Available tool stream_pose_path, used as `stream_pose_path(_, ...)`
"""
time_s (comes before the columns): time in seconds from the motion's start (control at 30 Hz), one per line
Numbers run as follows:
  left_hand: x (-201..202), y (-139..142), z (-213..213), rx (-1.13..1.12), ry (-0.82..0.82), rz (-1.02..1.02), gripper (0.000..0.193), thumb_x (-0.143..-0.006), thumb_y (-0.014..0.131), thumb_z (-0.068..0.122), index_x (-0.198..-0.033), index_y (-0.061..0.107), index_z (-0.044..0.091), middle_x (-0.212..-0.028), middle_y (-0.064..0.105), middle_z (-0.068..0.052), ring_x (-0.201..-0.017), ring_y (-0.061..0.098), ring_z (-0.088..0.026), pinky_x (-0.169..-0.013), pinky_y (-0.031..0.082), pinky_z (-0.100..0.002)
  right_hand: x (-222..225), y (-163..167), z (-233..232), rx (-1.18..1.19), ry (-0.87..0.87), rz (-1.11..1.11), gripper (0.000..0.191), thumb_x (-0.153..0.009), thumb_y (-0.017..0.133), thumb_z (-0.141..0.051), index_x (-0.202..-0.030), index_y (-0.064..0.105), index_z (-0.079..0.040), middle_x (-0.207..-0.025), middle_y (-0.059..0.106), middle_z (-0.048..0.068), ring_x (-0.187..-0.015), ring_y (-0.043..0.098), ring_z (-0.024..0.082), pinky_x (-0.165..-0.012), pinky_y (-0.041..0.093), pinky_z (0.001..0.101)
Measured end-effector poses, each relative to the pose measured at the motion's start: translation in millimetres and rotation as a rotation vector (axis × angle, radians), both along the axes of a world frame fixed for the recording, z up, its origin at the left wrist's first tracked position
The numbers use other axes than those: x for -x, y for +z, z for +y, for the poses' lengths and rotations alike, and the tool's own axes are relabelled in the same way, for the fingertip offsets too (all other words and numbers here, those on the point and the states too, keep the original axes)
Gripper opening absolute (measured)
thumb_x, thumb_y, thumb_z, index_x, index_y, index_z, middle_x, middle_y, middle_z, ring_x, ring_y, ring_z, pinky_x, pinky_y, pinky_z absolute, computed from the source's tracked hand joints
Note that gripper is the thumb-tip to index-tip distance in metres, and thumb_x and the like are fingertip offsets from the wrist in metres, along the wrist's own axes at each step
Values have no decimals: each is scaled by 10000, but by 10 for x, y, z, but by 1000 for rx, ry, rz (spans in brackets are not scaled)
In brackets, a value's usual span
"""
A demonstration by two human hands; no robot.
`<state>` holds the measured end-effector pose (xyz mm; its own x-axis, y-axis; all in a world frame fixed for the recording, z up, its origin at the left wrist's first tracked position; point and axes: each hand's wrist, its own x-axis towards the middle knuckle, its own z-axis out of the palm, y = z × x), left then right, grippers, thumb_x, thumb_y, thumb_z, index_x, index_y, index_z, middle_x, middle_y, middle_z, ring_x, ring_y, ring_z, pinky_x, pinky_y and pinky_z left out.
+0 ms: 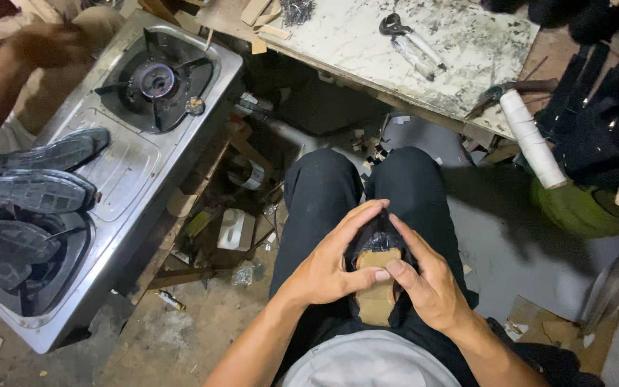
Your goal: The person sits on a low stool with a shoe on their lap and hammers the sole edge against the upper. They use pincers to grip and pull the sole material, hold the shoe near a small gas burner, and continue hammering and pressing the sole into place.
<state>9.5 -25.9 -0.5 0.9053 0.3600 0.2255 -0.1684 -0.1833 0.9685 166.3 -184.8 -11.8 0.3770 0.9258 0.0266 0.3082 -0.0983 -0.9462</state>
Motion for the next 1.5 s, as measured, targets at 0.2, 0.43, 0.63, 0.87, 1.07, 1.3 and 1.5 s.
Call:
stream_pose_path(0.2, 35, 113, -125, -116, 30, -74, 844, -855, 816, 172, -1582, 405, 56, -1646, 425, -220, -1566, 440, -353, -1301, 362, -422, 14, -11, -160, -68, -25, 0, 713, -957, 625, -384, -1474, 462, 79, -1448, 572, 255, -1296, 605, 327, -1074, 460, 367)
stream_pose_path(0.43, 214, 165, -409, -178, 40, -247, 1132, -846, 871, 170, -1698, 126, 136, -1638, 427, -220, -1458, 513, -373, -1238, 438, -447, 38, -52, -376, -439, 123, -231, 754, -997, 683, -461, -1513, 406, 14, -1443, 526, 310, -1338, 581, 450, -1159, 465, 524)
stream_pose_path(0.63, 404, 298, -583, -184, -91, -292, 876, -1123, 683, 127, -1730, 53, 166, -1688, 296, -321, -1495, 449, -446, -1264, 385, -507, 75, -222, -703, -446, 280, -108, 731, -1058, 429, -629, -1669, 331, -239, -1528, 536, 216, -1432, 595, 430, -1199, 496, 552)
stream_pose_path(0.87, 446, 234, -744, -62, -236, -184, 347, -1181, 403, 93, -1506, 329, -3, -1564, 459, -282, -1492, 473, -459, -1300, 347, -607, 98, -258, -1056, -301, 260, -184, 819, -956, 632, -654, -1583, 395, -183, -1538, 492, 194, -1416, 573, 435, -1192, 482, 574)
stream_pose_path(1.07, 355, 47, -897, -265, -248, -287, 290, -1180, 467, 7, -1442, 343, 19, -1576, 479, -251, -1495, 510, -445, -1287, 295, -671, -16, -166, -1207, -220, 339, -112, 883, -818, 738, -589, -1496, 467, -93, -1536, 463, 226, -1397, 544, 447, -1166, 463, 521)
stream_pose_path(1.3, 404, -127, -934, -63, -252, -266, 434, -1133, 411, 151, -1509, 240, 17, -1511, 427, -291, -1409, 510, -500, -1242, 380, -653, -111, -213, -1312, 65, 339, -247, 839, -652, 805, -332, -1398, 545, -49, -1467, 557, 189, -1269, 637, 355, -1007, 546, 413)
stream_pose_path(1.5, 459, -265, -975, -128, -222, -326, 457, -1202, 433, 260, -1548, 213, 59, -1531, 438, -279, -1429, 506, -475, -1247, 376, -604, -40, -294, -1208, 127, 269, -353, 718, -674, 864, -193, -1318, 592, -29, -1341, 637, 157, -1161, 680, 331, -956, 558, 399)
